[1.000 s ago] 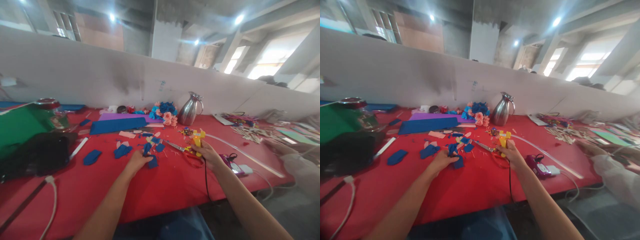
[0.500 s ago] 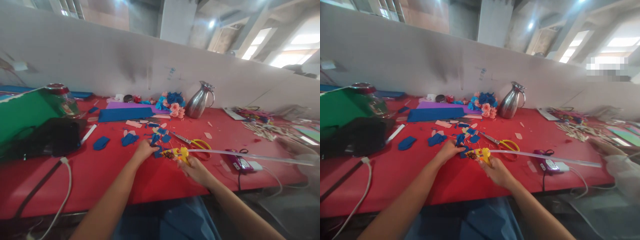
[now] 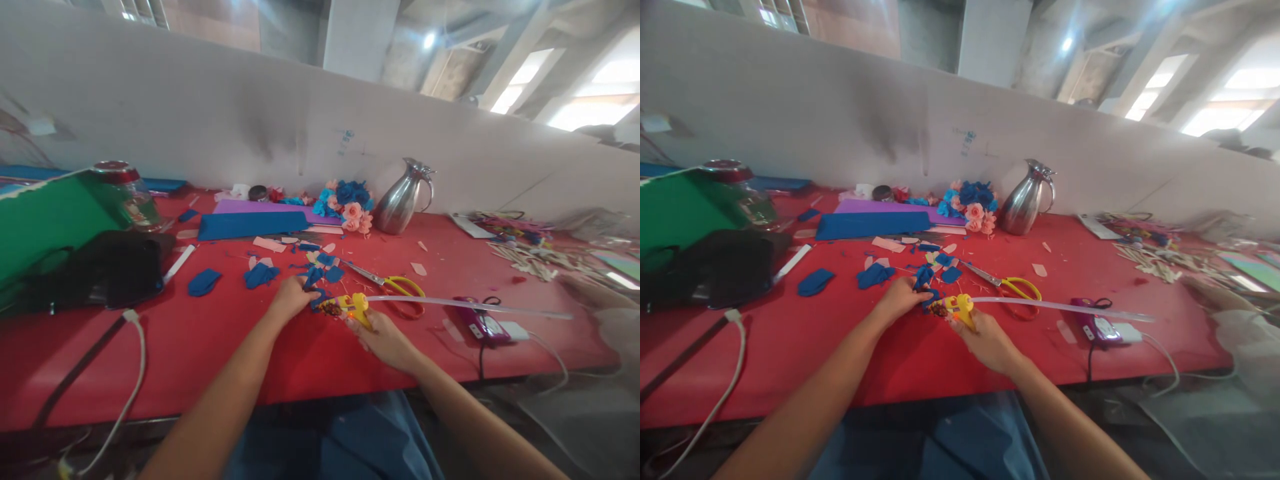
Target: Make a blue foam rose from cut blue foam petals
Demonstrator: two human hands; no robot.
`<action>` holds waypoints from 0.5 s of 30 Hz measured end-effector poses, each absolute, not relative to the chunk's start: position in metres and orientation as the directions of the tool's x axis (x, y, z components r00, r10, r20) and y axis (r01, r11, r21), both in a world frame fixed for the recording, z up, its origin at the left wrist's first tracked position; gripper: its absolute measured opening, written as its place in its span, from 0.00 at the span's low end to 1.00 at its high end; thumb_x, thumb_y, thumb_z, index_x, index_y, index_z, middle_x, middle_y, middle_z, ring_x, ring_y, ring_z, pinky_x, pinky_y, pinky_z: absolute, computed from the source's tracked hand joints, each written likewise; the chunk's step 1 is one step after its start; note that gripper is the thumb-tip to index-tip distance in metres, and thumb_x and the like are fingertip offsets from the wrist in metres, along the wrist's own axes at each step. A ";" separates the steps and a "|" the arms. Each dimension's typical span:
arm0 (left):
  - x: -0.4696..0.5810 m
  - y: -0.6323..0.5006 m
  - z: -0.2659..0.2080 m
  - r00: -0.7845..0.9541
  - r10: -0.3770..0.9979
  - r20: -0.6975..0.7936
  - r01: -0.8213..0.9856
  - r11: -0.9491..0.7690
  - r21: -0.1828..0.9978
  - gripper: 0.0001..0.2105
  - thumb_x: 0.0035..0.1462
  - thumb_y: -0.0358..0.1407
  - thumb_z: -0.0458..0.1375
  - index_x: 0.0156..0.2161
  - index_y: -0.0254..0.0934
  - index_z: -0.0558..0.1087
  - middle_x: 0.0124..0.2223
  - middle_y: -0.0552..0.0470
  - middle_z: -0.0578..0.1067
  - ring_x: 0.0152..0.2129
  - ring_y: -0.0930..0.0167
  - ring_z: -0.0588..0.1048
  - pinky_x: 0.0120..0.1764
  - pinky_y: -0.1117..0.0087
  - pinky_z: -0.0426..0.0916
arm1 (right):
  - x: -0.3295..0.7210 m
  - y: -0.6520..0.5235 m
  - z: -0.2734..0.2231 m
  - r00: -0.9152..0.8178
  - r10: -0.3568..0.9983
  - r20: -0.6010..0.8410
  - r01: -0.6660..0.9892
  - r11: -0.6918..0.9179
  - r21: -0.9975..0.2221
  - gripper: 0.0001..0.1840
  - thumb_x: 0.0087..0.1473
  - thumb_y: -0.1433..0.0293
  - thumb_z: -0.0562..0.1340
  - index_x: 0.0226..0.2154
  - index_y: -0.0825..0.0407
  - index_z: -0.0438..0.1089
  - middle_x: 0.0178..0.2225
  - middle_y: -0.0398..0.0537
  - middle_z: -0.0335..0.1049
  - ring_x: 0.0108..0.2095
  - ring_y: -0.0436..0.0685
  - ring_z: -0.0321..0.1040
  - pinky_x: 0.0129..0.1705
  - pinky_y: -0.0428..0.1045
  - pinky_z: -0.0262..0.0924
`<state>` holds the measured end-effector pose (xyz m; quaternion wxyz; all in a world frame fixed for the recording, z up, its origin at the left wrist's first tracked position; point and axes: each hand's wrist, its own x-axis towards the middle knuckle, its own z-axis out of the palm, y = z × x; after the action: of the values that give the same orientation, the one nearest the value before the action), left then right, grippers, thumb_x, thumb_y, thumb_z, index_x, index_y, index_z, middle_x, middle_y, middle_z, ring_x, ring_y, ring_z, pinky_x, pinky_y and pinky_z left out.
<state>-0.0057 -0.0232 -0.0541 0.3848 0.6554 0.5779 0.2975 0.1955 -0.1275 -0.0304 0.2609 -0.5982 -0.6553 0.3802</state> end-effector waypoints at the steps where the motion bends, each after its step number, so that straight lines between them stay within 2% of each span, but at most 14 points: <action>1: -0.006 -0.023 -0.054 0.157 0.986 -0.055 0.533 -0.038 0.845 0.05 0.39 0.35 0.64 0.20 0.38 0.73 0.20 0.54 0.73 0.27 0.64 0.74 0.31 0.70 0.62 | 0.196 -0.128 -0.030 -0.147 0.983 -0.113 0.586 -0.005 -0.810 0.21 0.56 0.51 0.54 0.25 0.50 0.59 0.17 0.39 0.59 0.19 0.49 0.57 0.20 0.45 0.48; 9: -0.005 -0.023 -0.052 0.168 0.984 -0.056 0.559 -0.048 0.828 0.03 0.40 0.33 0.64 0.24 0.37 0.74 0.26 0.51 0.77 0.28 0.65 0.75 0.32 0.70 0.62 | 0.206 -0.126 -0.030 -0.094 0.988 -0.126 0.570 -0.050 -0.820 0.20 0.54 0.51 0.56 0.25 0.50 0.59 0.15 0.38 0.57 0.17 0.49 0.55 0.20 0.45 0.48; 15: -0.006 -0.023 -0.053 0.163 0.985 -0.055 0.528 -0.040 0.848 0.04 0.39 0.33 0.64 0.22 0.37 0.73 0.25 0.52 0.76 0.28 0.64 0.74 0.31 0.69 0.62 | 0.222 -0.126 -0.044 -0.042 0.992 -0.119 0.548 -0.077 -0.833 0.21 0.53 0.51 0.58 0.22 0.50 0.58 0.15 0.39 0.59 0.17 0.50 0.57 0.20 0.45 0.49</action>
<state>-0.0057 -0.0232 -0.0530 0.3860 0.6576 0.5754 0.2958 0.2219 -0.1262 -0.0440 0.2918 -0.6275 -0.6135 0.3804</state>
